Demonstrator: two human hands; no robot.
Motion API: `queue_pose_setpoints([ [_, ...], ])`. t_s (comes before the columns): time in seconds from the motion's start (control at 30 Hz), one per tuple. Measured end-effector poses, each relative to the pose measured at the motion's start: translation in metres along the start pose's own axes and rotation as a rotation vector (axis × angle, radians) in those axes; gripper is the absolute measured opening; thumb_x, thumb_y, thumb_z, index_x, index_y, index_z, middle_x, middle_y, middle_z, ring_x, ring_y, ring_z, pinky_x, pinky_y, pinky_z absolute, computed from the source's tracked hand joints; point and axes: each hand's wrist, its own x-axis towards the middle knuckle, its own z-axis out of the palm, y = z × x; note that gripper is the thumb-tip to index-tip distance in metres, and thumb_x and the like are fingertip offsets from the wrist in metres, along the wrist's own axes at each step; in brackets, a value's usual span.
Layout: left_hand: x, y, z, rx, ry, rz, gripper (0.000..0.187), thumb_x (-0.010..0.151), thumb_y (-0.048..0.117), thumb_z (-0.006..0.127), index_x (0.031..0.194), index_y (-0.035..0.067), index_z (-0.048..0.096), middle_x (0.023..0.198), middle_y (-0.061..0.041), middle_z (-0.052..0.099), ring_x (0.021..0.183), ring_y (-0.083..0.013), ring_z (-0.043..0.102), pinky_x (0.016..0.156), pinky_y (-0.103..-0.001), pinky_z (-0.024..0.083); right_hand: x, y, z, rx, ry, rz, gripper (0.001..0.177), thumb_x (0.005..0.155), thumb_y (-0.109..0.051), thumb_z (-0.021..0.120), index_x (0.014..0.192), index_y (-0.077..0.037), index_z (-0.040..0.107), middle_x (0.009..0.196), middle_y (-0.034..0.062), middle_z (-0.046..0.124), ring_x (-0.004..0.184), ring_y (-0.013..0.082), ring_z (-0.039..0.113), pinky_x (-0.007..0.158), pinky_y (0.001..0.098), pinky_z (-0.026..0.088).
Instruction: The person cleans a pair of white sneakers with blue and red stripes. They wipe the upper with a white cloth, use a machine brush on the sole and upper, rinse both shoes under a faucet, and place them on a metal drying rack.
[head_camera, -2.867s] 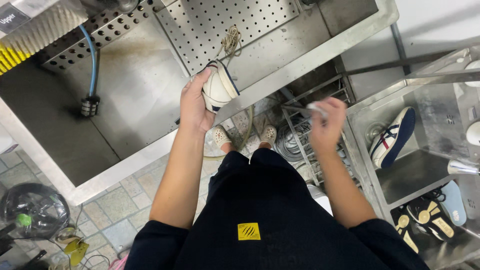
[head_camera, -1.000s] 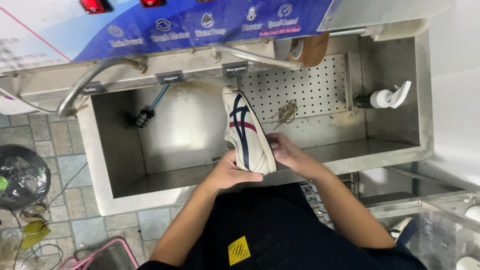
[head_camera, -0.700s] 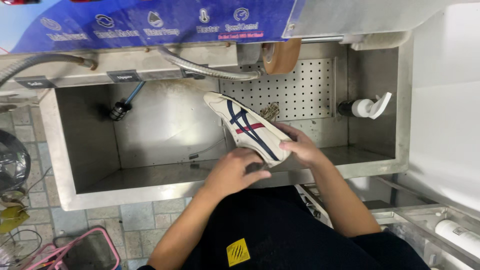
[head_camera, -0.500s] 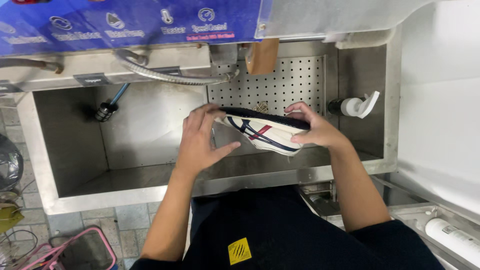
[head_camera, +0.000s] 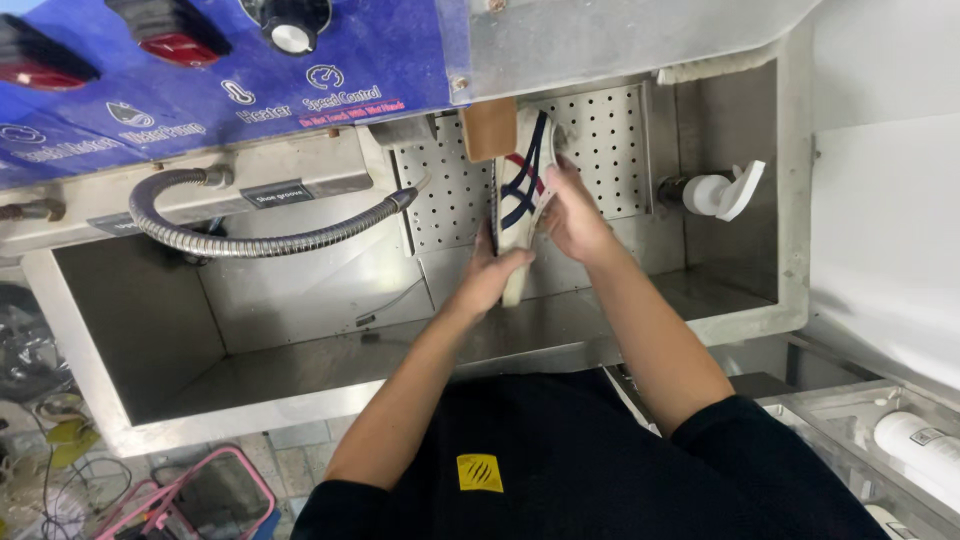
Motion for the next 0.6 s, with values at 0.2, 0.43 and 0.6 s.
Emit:
queue_pose_setpoints([
  [0.2, 0.018, 0.007, 0.007, 0.049, -0.024, 0.142, 0.095, 0.076, 0.033, 0.080, 0.149, -0.003, 0.032, 0.142, -0.022, 0.052, 0.134, -0.0312, 0.052, 0.111, -0.040, 0.044, 0.006, 0.020, 0.027, -0.086, 0.079, -0.095, 0.065, 0.092, -0.021, 0.075, 0.143, -0.006, 0.039, 0.127, 0.0117, 0.060, 0.113, 0.0234, 0.063, 0.093, 0.0404, 0.057],
  [0.43, 0.036, 0.035, 0.021, -0.168, -0.082, 0.188, 0.104, 0.074, 0.032, 0.085, 0.150, 0.000, 0.022, 0.142, -0.020, 0.048, 0.134, -0.0298, 0.051, 0.110, -0.042, 0.046, 0.042, -0.005, 0.028, -0.010, 0.058, 0.061, 0.050, 0.093, -0.028, 0.073, 0.131, 0.000, 0.056, 0.100, 0.0106, 0.070, 0.085, 0.0234, 0.068, 0.074, 0.0398, 0.057],
  [0.6, 0.046, 0.051, 0.013, -0.321, -0.111, -0.004, 0.100, 0.077, 0.036, 0.080, 0.153, 0.000, 0.026, 0.145, -0.018, 0.049, 0.134, -0.0289, 0.052, 0.108, -0.042, 0.047, 0.067, 0.000, 0.020, 0.028, 0.079, 0.103, 0.044, 0.091, -0.026, 0.076, 0.121, 0.004, 0.063, 0.101, 0.0110, 0.071, 0.085, 0.0219, 0.069, 0.075, 0.0392, 0.058],
])
